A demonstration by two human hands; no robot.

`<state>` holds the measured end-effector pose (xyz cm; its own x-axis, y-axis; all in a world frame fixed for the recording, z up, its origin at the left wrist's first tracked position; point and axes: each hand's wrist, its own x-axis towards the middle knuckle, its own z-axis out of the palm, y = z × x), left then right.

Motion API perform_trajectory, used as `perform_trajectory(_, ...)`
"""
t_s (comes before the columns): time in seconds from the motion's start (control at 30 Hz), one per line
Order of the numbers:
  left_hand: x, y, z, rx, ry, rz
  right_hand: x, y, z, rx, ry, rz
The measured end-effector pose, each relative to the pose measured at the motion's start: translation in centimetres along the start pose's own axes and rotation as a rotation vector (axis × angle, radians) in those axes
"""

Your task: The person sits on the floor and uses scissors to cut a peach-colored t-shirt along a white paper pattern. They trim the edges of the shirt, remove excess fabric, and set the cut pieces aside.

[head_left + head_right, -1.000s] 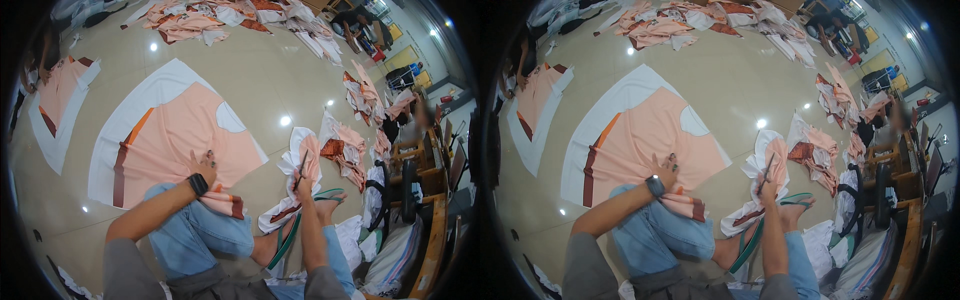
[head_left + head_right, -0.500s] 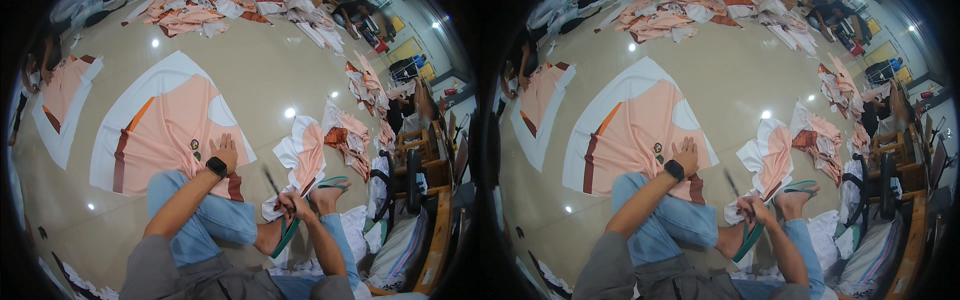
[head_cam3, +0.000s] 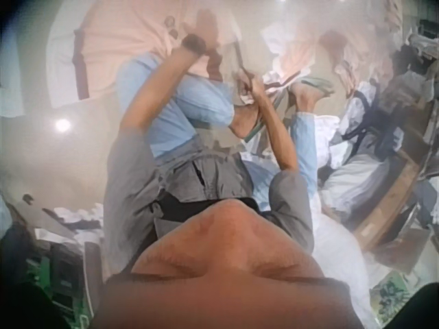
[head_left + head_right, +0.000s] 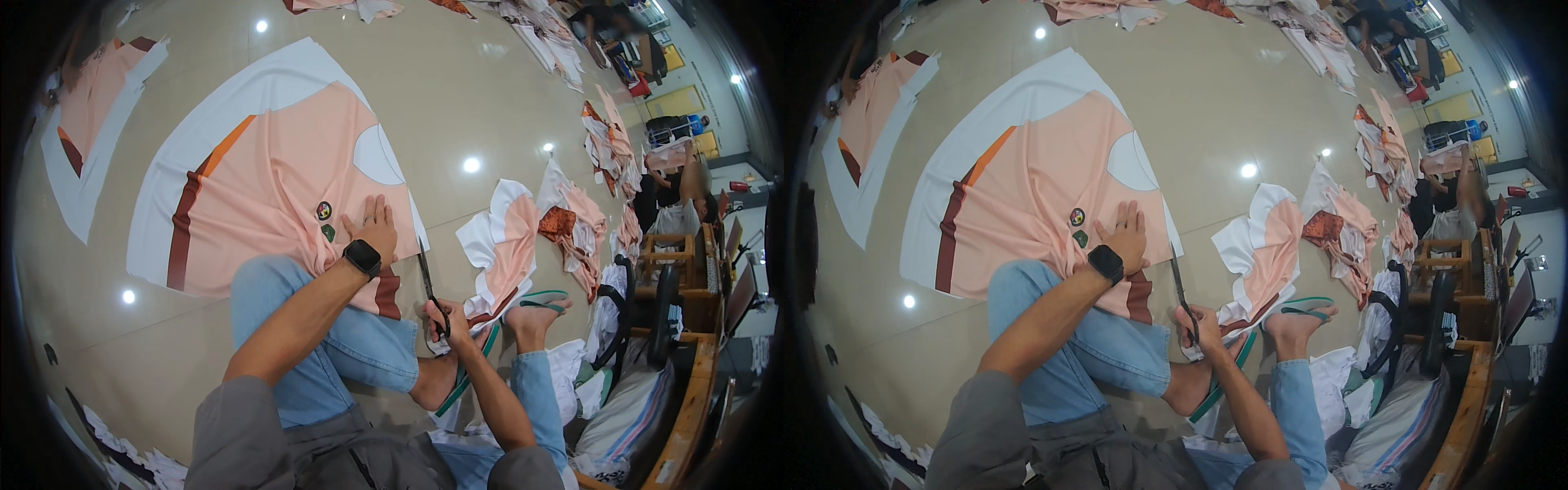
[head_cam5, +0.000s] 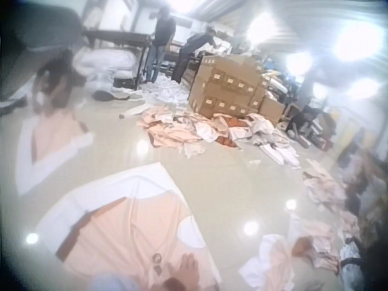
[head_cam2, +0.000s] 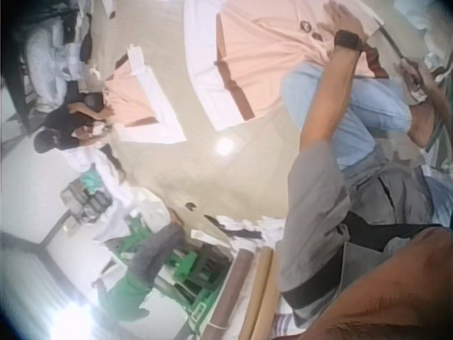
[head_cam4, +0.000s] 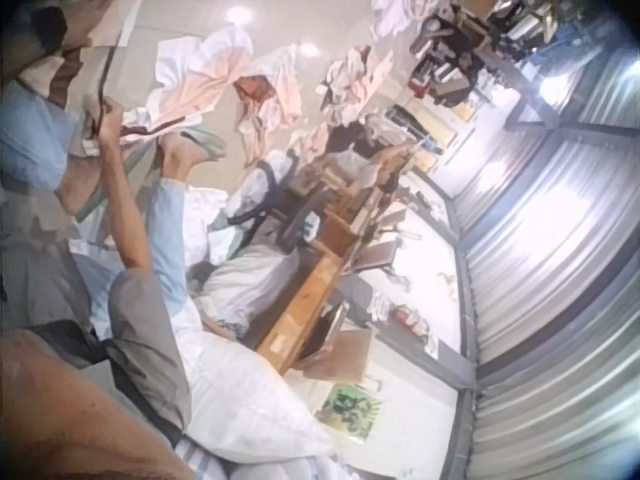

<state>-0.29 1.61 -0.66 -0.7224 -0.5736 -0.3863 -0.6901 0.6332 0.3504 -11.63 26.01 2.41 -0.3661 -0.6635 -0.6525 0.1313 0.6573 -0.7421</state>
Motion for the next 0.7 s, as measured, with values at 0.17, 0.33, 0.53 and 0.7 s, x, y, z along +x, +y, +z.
perform_trajectory(0.17, 0.0, -0.2, -0.1, 0.030, 0.018, 0.004, -0.2, -1.4, 0.5, -0.131, -0.009, 0.012)
perform_trajectory(0.33, 0.0, -0.1, -0.3, 0.019, 0.017, 0.004, 0.2, -1.5, -0.4, -0.035, -0.053, 0.018)
perform_trajectory(0.53, -0.2, 0.0, -0.5, 0.015, 0.023, 0.003, 1.7, -1.6, -0.6, -0.093, -0.053, -0.037)
perform_trajectory(0.7, -0.5, 0.0, -0.5, 0.027, 0.048, 0.004, 1.4, -2.2, 0.0, -0.248, -0.035, -0.020)
